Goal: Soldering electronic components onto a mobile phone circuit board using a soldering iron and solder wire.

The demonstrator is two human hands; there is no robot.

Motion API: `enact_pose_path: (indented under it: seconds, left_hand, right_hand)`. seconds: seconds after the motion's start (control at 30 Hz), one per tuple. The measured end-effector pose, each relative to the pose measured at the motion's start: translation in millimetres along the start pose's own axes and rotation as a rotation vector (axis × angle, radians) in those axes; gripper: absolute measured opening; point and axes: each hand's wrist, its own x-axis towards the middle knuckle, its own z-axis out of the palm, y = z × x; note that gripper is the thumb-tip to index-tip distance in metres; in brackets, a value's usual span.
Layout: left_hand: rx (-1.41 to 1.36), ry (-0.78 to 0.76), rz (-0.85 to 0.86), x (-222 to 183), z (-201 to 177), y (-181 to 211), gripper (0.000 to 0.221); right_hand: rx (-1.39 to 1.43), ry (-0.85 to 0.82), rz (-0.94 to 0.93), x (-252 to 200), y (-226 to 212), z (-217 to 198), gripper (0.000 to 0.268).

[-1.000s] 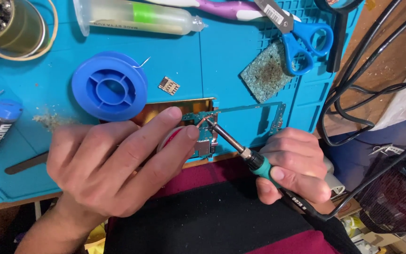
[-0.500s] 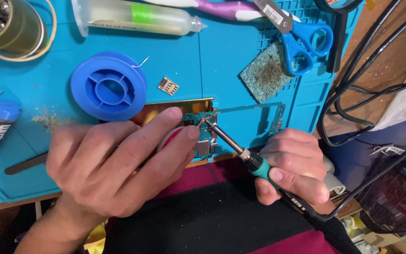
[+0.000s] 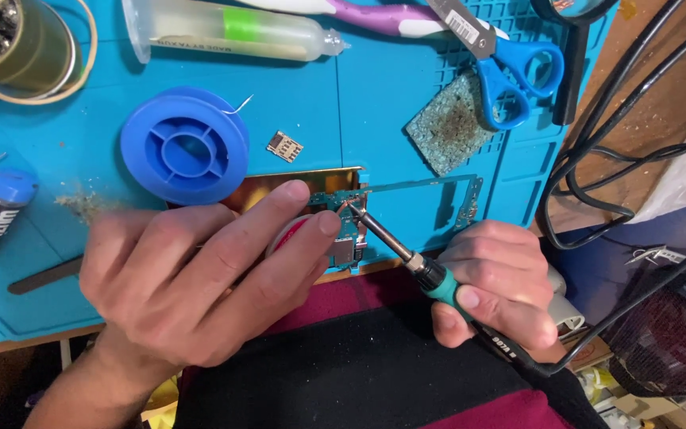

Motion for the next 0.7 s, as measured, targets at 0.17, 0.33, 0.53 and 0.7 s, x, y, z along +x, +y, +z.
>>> enact_pose_path:
  seconds: [0.17,0.33,0.53,0.7]
  left_hand:
    - [0.004,0.000,-0.003,0.3,0.1,0.5,0.016]
    - [0.007,0.008,-0.004,0.9,1.2,0.4,0.015]
    - [0.008,-0.003,0.013,1.7,1.5,0.3,0.018]
    - [0.005,-0.009,0.000,1.3,1.8,1.7,0.018]
  right_hand:
    - [-0.005,0.027,-0.026,-0.7,2.1,1.3,0.024]
    - [-0.012,0.046,-0.068,-1.4,4.6,1.2,0.023]
    - [0.002,0.077,-0.074,-3.6,5.7,2.2,0.024]
    - [-0.015,0.095,-0.095,-0.1,7.7,4.6,0.024]
